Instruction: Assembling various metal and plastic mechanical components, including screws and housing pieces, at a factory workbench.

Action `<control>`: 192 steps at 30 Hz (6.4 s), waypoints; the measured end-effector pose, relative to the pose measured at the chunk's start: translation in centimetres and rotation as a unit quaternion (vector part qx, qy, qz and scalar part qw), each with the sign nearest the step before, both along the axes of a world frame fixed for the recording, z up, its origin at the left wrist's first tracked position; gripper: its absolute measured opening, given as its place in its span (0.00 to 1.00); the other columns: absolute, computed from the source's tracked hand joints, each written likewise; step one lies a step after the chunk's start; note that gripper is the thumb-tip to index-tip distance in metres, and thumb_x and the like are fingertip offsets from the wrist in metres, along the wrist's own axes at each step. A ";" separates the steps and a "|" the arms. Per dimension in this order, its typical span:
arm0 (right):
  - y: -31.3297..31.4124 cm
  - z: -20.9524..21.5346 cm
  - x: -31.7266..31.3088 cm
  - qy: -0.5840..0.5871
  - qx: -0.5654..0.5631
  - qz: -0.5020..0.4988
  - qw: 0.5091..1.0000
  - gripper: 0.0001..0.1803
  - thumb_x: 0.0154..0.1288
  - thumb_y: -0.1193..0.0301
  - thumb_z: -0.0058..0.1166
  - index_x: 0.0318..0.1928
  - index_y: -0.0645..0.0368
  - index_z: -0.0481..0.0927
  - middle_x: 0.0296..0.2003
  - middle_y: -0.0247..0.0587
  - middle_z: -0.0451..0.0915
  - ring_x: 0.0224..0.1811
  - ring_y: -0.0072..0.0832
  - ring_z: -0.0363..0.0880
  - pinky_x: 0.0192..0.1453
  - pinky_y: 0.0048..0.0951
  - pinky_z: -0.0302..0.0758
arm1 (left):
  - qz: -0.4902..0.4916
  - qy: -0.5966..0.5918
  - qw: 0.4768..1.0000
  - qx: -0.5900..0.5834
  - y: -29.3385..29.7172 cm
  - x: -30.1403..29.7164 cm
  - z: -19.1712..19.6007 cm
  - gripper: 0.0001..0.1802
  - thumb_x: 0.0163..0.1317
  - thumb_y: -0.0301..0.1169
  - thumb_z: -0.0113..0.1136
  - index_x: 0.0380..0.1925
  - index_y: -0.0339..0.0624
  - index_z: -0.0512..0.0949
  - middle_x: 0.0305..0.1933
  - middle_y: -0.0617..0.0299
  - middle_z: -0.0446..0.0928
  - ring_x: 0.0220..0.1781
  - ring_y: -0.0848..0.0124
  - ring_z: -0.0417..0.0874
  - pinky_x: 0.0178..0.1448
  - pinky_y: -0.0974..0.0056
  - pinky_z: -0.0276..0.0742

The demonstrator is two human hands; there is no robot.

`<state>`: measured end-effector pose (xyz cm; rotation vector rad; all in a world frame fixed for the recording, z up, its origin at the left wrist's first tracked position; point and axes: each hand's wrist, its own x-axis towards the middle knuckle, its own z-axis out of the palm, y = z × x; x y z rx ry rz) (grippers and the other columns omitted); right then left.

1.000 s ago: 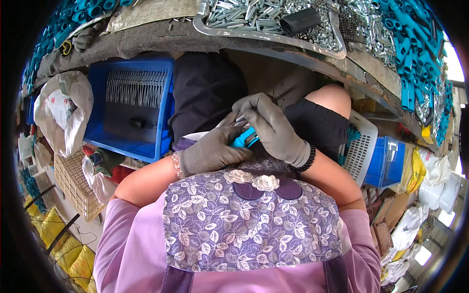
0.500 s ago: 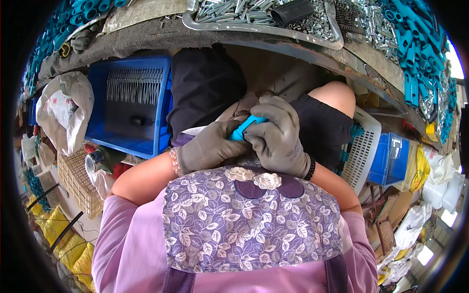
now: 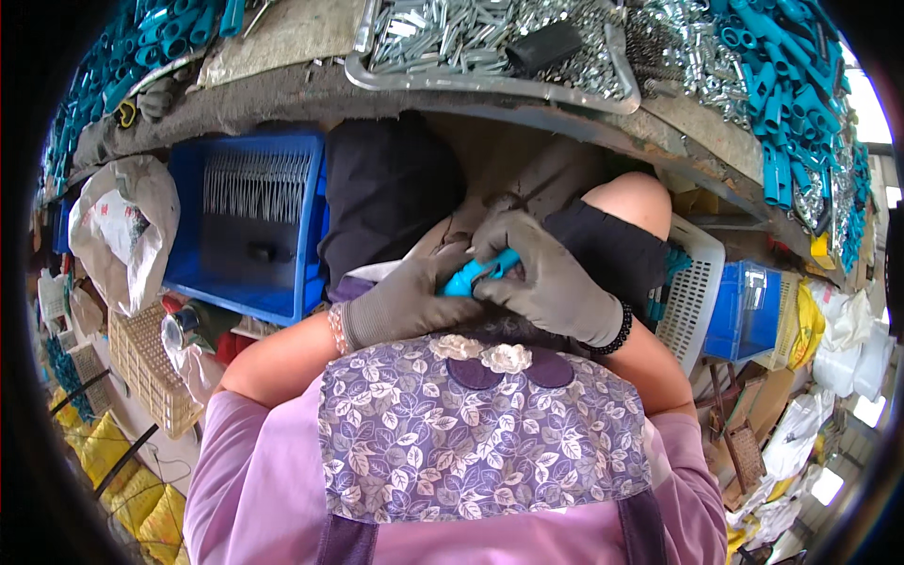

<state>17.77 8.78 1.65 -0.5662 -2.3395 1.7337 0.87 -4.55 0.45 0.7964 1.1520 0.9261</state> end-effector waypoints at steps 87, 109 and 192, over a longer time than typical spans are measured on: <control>14.3 7.6 -4.6 -0.095 0.497 -0.099 0.857 0.06 0.61 0.71 0.58 0.37 0.57 0.82 0.37 0.48 0.82 0.46 0.47 0.80 0.51 0.46 0.75 | 0.184 -0.127 0.973 0.062 3.3 -2.3 3.1 0.39 0.68 0.58 0.56 0.64 0.36 0.66 0.38 0.60 0.79 0.30 0.75 0.80 0.29 0.72 0.76; 13.8 8.3 -5.3 -0.014 0.202 -0.214 0.956 0.08 0.65 0.76 0.57 0.43 0.65 0.81 0.36 0.39 0.83 0.40 0.22 0.80 0.48 0.25 0.76 | 0.216 -0.180 0.957 0.073 4.5 -3.5 4.6 0.41 0.72 0.61 0.47 0.65 0.33 0.65 0.35 0.61 0.76 0.27 0.75 0.77 0.28 0.73 0.72; 20.3 9.0 -3.0 -0.027 0.578 -0.183 0.794 0.12 0.64 0.70 0.60 0.48 0.54 0.83 0.53 0.43 0.81 0.55 0.44 0.78 0.59 0.42 0.74 | 0.124 -0.037 0.986 0.104 4.4 -3.1 2.7 0.42 0.62 0.68 0.57 0.55 0.38 0.74 0.24 0.67 0.73 0.21 0.81 0.69 0.24 0.74 0.61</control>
